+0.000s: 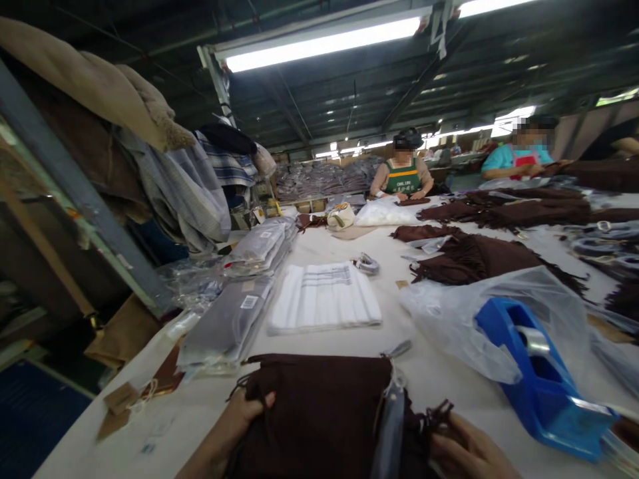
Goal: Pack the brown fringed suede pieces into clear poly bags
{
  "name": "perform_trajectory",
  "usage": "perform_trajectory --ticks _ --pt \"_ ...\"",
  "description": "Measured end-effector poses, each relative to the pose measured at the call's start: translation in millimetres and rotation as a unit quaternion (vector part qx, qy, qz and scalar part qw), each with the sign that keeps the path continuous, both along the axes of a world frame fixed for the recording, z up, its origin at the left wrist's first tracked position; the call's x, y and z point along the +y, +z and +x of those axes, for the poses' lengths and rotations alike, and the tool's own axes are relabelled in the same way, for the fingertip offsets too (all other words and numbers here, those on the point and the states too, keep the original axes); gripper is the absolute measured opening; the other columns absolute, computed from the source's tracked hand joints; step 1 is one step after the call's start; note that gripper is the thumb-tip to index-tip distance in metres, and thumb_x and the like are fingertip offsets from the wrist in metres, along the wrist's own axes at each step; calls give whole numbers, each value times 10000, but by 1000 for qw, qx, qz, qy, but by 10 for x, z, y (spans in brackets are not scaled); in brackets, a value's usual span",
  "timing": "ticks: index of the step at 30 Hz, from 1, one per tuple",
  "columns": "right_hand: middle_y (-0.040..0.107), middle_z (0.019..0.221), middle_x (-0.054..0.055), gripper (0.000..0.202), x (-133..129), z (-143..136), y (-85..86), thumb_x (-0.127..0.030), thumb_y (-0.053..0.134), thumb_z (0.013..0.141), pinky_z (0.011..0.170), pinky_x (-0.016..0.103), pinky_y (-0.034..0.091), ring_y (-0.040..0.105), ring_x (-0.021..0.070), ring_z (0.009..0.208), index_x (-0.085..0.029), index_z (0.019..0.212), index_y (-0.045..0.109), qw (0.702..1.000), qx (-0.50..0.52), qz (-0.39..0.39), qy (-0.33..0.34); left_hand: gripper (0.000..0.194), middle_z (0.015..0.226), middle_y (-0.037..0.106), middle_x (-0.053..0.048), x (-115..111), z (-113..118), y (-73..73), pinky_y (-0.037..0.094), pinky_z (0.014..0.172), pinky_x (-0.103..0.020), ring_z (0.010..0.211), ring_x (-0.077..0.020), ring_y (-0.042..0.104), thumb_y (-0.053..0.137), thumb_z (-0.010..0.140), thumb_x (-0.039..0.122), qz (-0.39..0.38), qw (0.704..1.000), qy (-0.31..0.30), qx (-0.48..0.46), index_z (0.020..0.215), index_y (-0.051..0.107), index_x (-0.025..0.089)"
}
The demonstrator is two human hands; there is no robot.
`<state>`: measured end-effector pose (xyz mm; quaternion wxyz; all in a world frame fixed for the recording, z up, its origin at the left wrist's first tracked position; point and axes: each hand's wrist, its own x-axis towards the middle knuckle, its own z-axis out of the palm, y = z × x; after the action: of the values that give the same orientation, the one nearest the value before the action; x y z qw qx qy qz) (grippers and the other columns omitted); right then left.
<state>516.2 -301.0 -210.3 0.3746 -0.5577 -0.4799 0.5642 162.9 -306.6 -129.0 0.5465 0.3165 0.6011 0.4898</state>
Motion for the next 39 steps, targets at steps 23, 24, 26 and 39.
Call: perform_trajectory --ticks 23,24,26,39 --pt "466 1368 145 669 841 -984 949 -248 652 690 1069 448 239 404 260 1271 -172 1320 442 781 -499 188 326 830 1239 577 -103 800 -119 68 451 922 -310 1098 -263 561 773 395 175 -52 787 -396 471 1189 528 172" --pt "491 1346 148 735 926 -1015 925 -294 695 650 1043 431 287 434 271 1247 -167 1327 439 780 -499 177 335 858 1205 597 -103 842 -133 56 476 875 -319 1059 -277 580 797 346 197 -70 785 -401 468 1165 540 174" --pt "583 1244 145 787 1041 -1055 866 -380 761 568 985 405 353 524 294 1149 -157 1278 506 776 -501 174 341 917 1155 620 -96 853 -147 26 504 782 -330 1005 -298 596 824 256 226 -95 782 -405 465 1130 551 185" --pt "672 715 -2 399 733 -788 1638 -472 792 484 544 226 368 623 199 726 -213 772 696 788 -440 206 379 344 691 697 -41 302 188 1202 463 595 -267 726 -247 660 810 453 372 12 615 -350 707 729 707 195"
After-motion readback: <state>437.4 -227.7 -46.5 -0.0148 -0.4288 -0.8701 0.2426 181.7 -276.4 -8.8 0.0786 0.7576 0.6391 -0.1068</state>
